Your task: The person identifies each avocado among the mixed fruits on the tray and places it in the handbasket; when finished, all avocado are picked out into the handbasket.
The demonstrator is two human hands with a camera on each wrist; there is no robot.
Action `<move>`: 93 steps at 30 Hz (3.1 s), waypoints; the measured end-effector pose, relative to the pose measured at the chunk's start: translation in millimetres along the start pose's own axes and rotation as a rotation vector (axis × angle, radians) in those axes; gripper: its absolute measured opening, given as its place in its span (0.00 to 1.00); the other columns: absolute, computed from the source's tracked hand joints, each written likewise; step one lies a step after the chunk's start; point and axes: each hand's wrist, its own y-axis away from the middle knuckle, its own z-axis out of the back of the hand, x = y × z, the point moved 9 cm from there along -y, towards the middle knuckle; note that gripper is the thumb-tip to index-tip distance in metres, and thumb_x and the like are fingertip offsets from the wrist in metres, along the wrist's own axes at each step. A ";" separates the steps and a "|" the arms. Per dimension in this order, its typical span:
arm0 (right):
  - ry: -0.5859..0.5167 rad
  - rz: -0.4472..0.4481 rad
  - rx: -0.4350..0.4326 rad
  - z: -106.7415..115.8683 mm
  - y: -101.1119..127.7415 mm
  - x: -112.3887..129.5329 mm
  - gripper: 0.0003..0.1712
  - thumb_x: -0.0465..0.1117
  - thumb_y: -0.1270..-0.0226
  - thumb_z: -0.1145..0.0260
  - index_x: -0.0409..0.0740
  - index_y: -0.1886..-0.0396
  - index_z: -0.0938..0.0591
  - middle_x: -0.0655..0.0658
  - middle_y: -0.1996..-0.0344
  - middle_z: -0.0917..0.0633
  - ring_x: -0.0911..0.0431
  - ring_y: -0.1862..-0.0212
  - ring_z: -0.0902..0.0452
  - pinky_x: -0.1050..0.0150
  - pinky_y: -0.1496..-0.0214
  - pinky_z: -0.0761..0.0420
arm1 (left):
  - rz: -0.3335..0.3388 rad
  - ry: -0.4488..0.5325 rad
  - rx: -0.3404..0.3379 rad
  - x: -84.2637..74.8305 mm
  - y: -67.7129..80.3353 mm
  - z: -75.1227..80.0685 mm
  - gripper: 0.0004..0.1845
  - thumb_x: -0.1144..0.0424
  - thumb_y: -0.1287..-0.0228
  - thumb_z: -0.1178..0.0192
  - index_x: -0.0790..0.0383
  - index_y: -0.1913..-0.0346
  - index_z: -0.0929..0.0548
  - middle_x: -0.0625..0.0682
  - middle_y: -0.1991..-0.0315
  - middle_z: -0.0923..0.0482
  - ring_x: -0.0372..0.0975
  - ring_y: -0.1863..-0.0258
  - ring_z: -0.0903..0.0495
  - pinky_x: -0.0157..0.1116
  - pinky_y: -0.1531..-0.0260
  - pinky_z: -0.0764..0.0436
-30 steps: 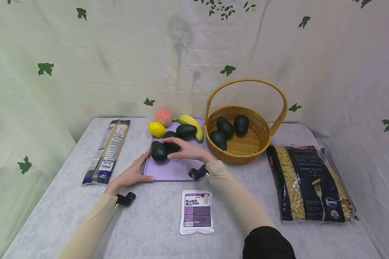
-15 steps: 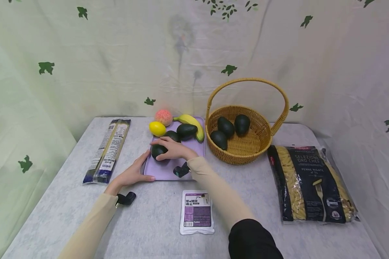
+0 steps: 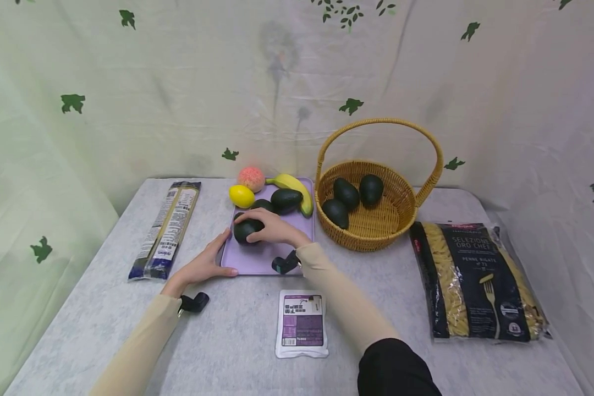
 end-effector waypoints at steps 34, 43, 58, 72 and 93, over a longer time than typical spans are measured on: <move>-0.441 -0.304 -0.297 169.4 185.9 -60.8 0.27 0.38 0.34 0.44 0.44 0.37 0.39 0.46 0.37 0.43 0.47 0.45 0.36 0.40 0.44 0.37 | 0.015 -0.019 0.002 2.2 -0.1 -1.3 0.60 0.48 0.57 0.31 0.61 0.30 0.62 0.57 0.29 0.66 0.48 0.32 0.67 0.49 0.36 0.61; -0.386 -0.363 -0.305 174.0 201.9 -99.5 0.28 0.43 0.37 0.40 0.49 0.38 0.35 0.49 0.39 0.41 0.48 0.49 0.33 0.46 0.49 0.30 | 0.012 -0.012 0.008 1.4 -0.3 -1.7 0.60 0.47 0.57 0.31 0.61 0.30 0.63 0.56 0.29 0.66 0.47 0.32 0.66 0.48 0.36 0.61; -0.294 -0.430 -0.209 154.8 191.9 -108.2 0.29 0.42 0.39 0.38 0.46 0.38 0.34 0.42 0.36 0.45 0.45 0.52 0.35 0.48 0.55 0.28 | 0.001 -0.021 0.000 0.3 -0.7 -0.5 0.60 0.48 0.57 0.30 0.62 0.30 0.62 0.57 0.29 0.66 0.48 0.32 0.66 0.48 0.36 0.61; -0.177 -0.421 -0.104 143.2 185.8 -111.2 0.28 0.34 0.40 0.39 0.34 0.40 0.35 0.30 0.41 0.37 0.39 0.41 0.41 0.49 0.49 0.31 | 0.028 -0.013 0.006 -3.2 1.8 -0.9 0.60 0.50 0.56 0.30 0.62 0.30 0.62 0.58 0.30 0.66 0.49 0.32 0.65 0.48 0.36 0.60; -0.450 -0.216 -0.295 158.5 168.8 -76.1 0.26 0.39 0.34 0.44 0.38 0.38 0.36 0.36 0.38 0.38 0.44 0.44 0.32 0.55 0.43 0.31 | 0.002 -0.007 0.002 -6.0 2.7 -0.2 0.60 0.50 0.56 0.30 0.63 0.30 0.62 0.59 0.30 0.66 0.50 0.32 0.65 0.50 0.36 0.60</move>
